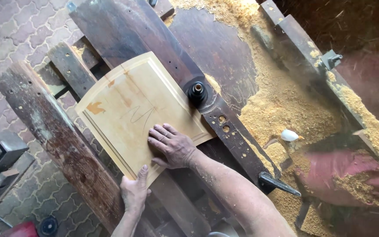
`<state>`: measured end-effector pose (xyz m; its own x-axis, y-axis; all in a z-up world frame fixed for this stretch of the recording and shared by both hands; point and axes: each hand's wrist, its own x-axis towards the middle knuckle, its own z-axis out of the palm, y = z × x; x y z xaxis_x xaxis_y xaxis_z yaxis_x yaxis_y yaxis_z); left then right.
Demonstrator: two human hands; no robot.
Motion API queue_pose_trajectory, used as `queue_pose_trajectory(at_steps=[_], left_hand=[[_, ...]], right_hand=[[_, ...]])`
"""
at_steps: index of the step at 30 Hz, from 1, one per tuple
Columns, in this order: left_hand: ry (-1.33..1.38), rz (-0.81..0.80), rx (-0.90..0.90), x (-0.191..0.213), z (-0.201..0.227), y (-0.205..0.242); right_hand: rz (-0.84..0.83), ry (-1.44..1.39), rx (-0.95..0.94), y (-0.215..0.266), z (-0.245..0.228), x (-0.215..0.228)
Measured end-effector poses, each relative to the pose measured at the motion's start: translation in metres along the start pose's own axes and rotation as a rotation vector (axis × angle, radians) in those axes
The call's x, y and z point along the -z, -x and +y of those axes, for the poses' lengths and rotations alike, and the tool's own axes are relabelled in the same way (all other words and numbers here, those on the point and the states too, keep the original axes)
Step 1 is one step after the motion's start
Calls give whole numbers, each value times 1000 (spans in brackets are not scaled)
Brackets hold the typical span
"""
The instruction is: The recorder applies wood glue to the edges of a panel and then uses a shaper machine to route the edges.
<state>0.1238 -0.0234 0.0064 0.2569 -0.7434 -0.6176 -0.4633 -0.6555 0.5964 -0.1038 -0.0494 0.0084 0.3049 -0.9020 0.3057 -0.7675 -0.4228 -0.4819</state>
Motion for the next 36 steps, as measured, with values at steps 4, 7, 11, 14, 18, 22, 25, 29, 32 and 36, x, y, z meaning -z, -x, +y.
queue_pose_trajectory(at_steps=[4,7,11,14,18,22,25,29,32,36], left_hand=[[48,1,19,4,18,-1],[30,1,-5,4,25,-5],[45,6,-19,5,22,-18],[11,4,-13,7,19,-27],[1,-13,-36,10,29,-27],[9,-3,-12,10,36,-31],[23,-12,-65,11,41,-37],[41,-24,-79,12,47,-42],[30,-12,-72,13,53,-47],[96,-49,-80,17,57,-54]], right_hand=[[4,-8,-1,-12,4,-1],[10,0,-5,-18,8,-3],[15,0,-7,-26,10,-3],[12,0,-11,-31,12,-4],[7,5,-17,-36,16,-7],[12,1,-22,-44,20,-8],[20,-10,-21,-49,23,-11],[16,-5,-26,-55,25,-13],[15,-2,-30,-62,29,-14],[16,-11,-36,-71,31,-18]])
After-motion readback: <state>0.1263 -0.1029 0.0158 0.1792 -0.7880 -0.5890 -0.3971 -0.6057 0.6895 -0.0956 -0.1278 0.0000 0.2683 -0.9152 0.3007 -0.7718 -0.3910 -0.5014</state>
